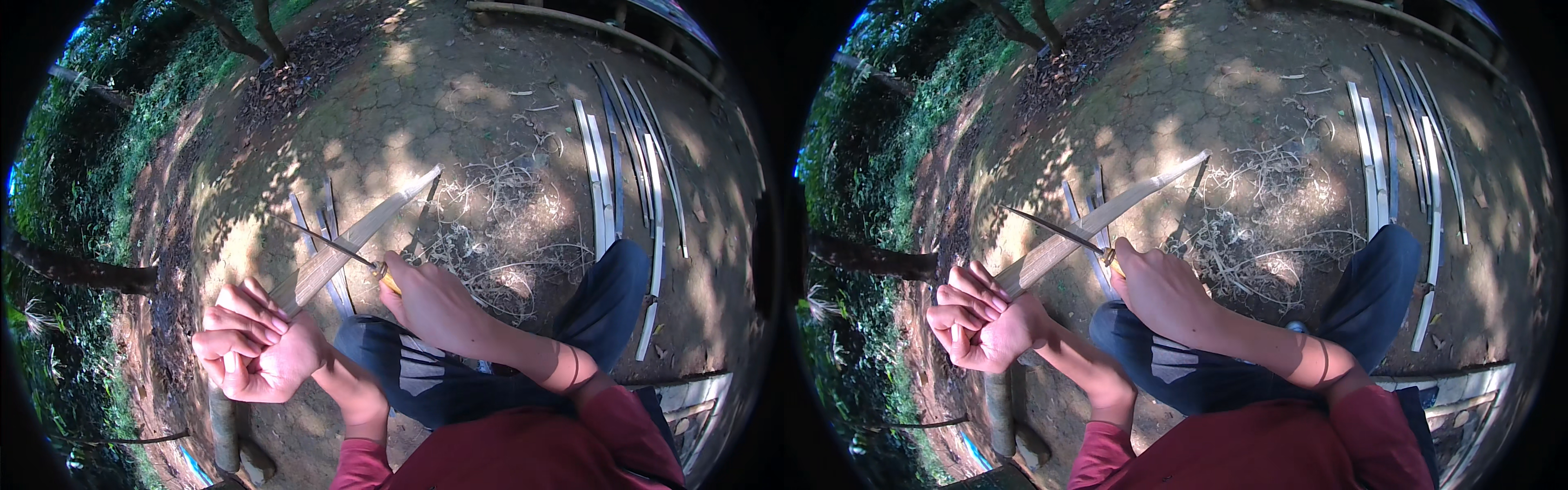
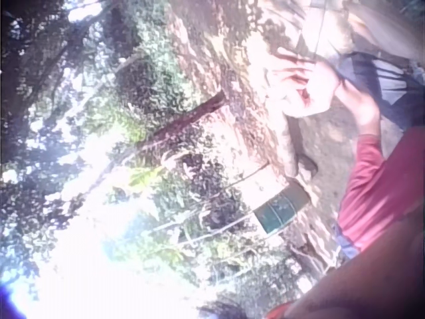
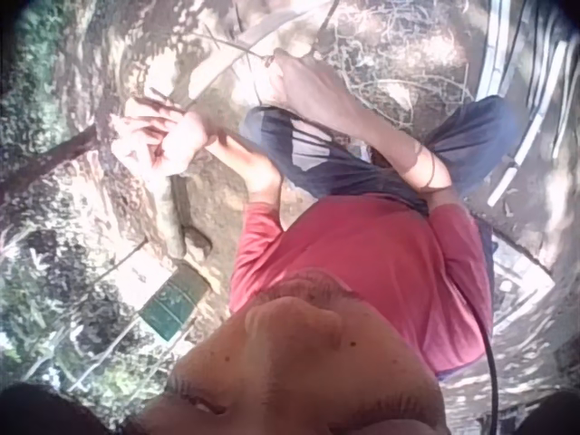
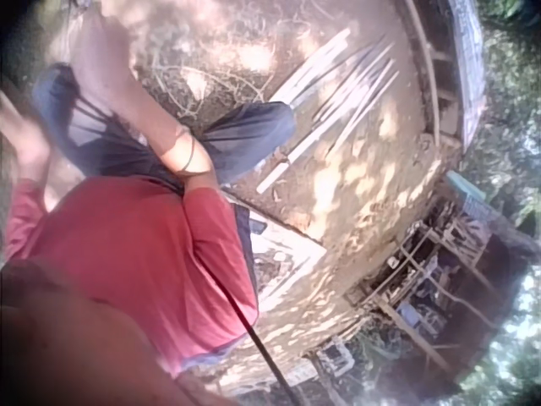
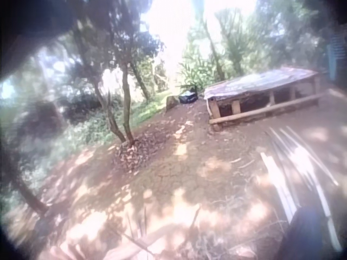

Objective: The person shaves a strip of bamboo using a knife, removing thin layers of wood from the surface.

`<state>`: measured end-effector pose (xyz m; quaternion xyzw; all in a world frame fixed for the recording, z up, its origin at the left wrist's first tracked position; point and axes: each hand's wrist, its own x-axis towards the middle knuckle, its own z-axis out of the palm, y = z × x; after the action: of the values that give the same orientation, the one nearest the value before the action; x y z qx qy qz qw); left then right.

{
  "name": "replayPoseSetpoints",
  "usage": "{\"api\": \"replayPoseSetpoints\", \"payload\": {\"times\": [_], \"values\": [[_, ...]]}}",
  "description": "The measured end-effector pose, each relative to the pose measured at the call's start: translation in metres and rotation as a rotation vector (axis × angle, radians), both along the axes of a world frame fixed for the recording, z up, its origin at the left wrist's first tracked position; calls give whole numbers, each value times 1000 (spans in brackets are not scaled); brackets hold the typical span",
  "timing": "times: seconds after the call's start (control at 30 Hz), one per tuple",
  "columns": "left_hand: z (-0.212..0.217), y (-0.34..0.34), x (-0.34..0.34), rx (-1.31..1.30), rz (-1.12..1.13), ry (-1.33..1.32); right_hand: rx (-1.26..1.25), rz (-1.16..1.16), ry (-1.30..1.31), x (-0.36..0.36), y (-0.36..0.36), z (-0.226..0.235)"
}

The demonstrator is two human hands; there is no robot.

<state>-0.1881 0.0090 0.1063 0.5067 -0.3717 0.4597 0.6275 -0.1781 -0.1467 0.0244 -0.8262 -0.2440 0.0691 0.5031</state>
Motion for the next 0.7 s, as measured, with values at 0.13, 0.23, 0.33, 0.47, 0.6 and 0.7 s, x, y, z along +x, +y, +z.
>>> {"api": "replayPoseSetpoints", "payload": {"times": [0.13,0.23,0.33,0.47,0.6,0.7], "values": [[-7,8,-9,-36,-26,37,-108,-80,-59,20,4,-25],[-4,4,-26,-25,-4,63,-39,-8,17,-8,-1,4],[-18,-2,-28,-45,54,88,-86,45,45,-22,3,4],[-27,10,-44,-75,128,63,-91,94,-18,-23,10,-8],[-27,19,-51,-121,139,83,-122,130,-18,-29,21,-5],[-30,14,-58,-129,159,92,-158,144,7,-40,15,10]]}}
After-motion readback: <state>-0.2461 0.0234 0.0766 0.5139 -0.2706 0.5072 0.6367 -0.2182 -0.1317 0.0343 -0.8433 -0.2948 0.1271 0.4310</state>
